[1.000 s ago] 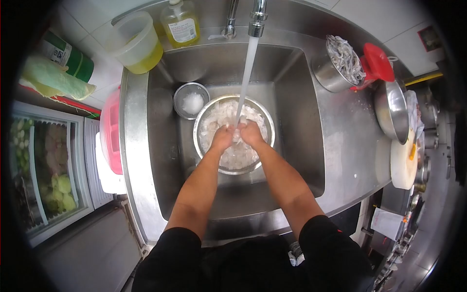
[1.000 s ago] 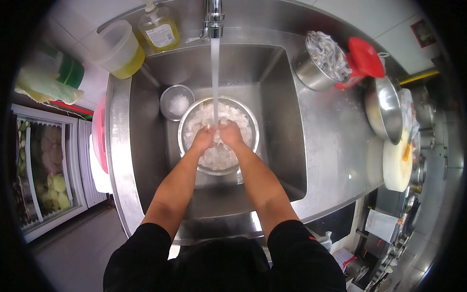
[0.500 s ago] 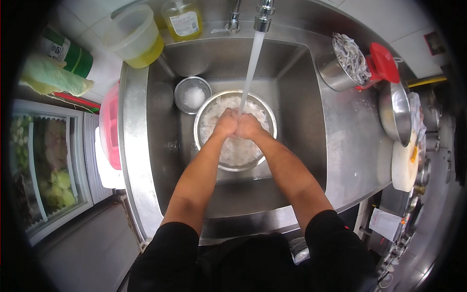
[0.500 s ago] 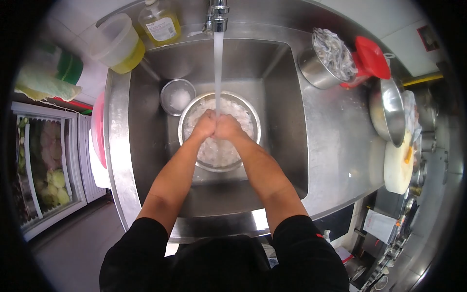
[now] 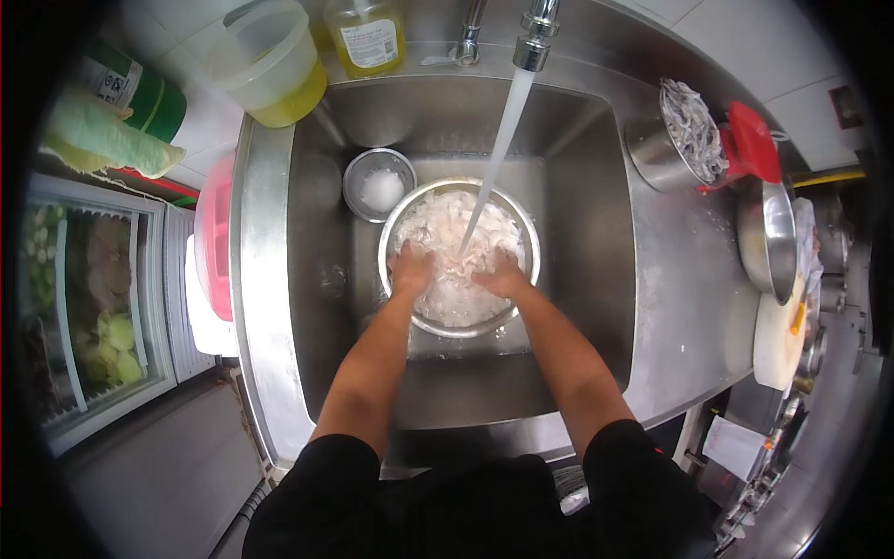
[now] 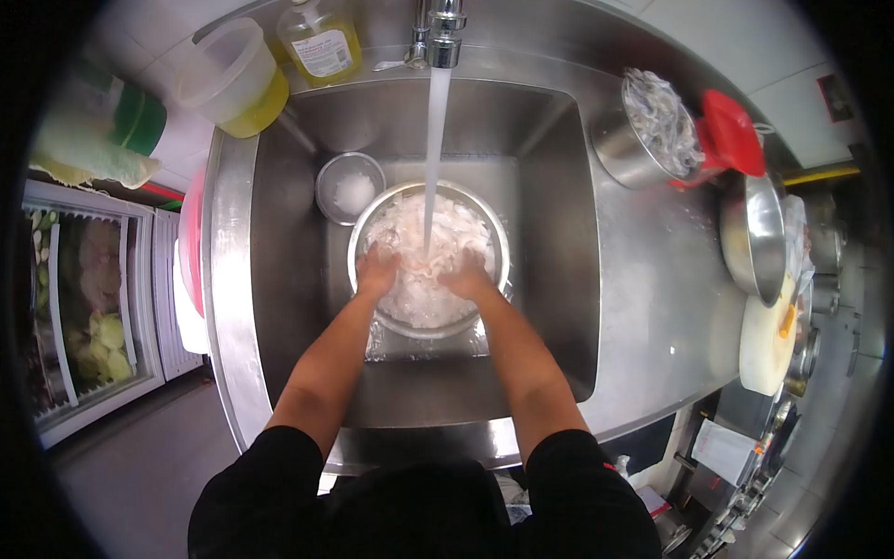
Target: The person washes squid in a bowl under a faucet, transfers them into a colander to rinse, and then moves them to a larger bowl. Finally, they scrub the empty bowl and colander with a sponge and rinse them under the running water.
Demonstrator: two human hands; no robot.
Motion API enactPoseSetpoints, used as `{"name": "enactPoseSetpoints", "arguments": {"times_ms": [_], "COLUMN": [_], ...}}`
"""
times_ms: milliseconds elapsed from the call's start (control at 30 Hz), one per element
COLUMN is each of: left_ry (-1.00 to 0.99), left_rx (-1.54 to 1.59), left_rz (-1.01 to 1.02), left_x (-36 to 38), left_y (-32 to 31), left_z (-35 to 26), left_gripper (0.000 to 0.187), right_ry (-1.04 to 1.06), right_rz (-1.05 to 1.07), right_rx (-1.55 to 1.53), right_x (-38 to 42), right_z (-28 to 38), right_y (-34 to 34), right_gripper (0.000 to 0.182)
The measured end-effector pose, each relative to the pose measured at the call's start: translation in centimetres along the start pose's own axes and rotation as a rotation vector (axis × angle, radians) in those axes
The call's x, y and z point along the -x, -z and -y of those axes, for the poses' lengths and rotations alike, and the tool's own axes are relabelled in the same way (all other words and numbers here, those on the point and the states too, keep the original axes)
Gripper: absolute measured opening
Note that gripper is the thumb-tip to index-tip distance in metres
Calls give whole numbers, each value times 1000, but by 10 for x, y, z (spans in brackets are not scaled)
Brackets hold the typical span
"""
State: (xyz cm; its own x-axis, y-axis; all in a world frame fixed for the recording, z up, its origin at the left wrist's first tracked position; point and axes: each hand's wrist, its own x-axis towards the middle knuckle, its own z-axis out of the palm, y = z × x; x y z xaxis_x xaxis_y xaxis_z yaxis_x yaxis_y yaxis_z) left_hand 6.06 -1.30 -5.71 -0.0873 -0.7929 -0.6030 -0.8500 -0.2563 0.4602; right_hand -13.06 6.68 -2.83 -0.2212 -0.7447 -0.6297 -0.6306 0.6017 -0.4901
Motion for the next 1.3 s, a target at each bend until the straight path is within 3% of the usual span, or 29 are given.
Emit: {"name": "enactPoseSetpoints", "arguments": {"times_ms": [33, 67, 167, 200, 267, 400, 467, 500, 600, 667, 700, 767, 867, 967, 1100, 1200, 1267, 1300], "left_ry": [9, 19, 125, 173, 277, 113, -36, -77, -172, -203, -187, -155, -88, -72, -186, -38, 91, 92], "left_rx": [63, 219, 615, 724, 874, 883, 979, 915, 687, 490, 490, 487, 337, 283, 207, -47, -120, -13], "left_rz": [34, 131, 344, 402, 484, 439, 507, 443, 216, 25, 46, 86, -22, 59, 304, 236, 192, 190], "left_x": [-7, -20, -16, -11, 2, 10, -9, -7, -3, -13, -13, -14, -18, 8, -33, 3, -2, -3], "left_y": [-9, -22, -29, -27, -8, -4, -24, -22, -22, -33, -32, -25, -14, 12, -11, 13, 1, -6], "left_z": [7, 14, -14, -24, -43, -51, -40, -43, -47, -41, -42, -41, -40, -57, -28, -42, -26, -18], "left_gripper": [82, 86, 87, 87, 86, 85, 85, 83, 78, 73, 73, 72, 75, 73, 80, 99, 109, 111], "right_ry": [-90, -58, -10, 94, 126, 67, 38, 27, 89, 125, 139, 156, 91, -1, 34, 83, 14, -21], "right_rz": [-79, -27, -31, -11, 10, -94, -64, -44, -259, -136, -75, -116, -143, -113, 28, 119, 26, -21], "right_rx": [-63, -348, -422, -669, -662, -580, -782, -881, -568, -491, -453, -291, -121, -70, -90, 276, 279, 282], "right_x": [-2, -8, -26, -8, -25, -27, -16, -11, -24, -14, -10, -9, -3, 4, -8, 16, 7, 1], "right_z": [-2, -3, 14, 39, 28, 28, 30, 32, 12, 28, 33, 32, 32, 36, 19, 33, 5, -10], "right_y": [-8, -15, -39, -27, -37, -23, -12, -8, -22, 0, 10, 16, 15, 20, 18, 28, 7, -5], "right_gripper": [106, 111, 104, 88, 78, 63, 55, 51, 50, 57, 61, 65, 66, 65, 74, 98, 117, 127]}}
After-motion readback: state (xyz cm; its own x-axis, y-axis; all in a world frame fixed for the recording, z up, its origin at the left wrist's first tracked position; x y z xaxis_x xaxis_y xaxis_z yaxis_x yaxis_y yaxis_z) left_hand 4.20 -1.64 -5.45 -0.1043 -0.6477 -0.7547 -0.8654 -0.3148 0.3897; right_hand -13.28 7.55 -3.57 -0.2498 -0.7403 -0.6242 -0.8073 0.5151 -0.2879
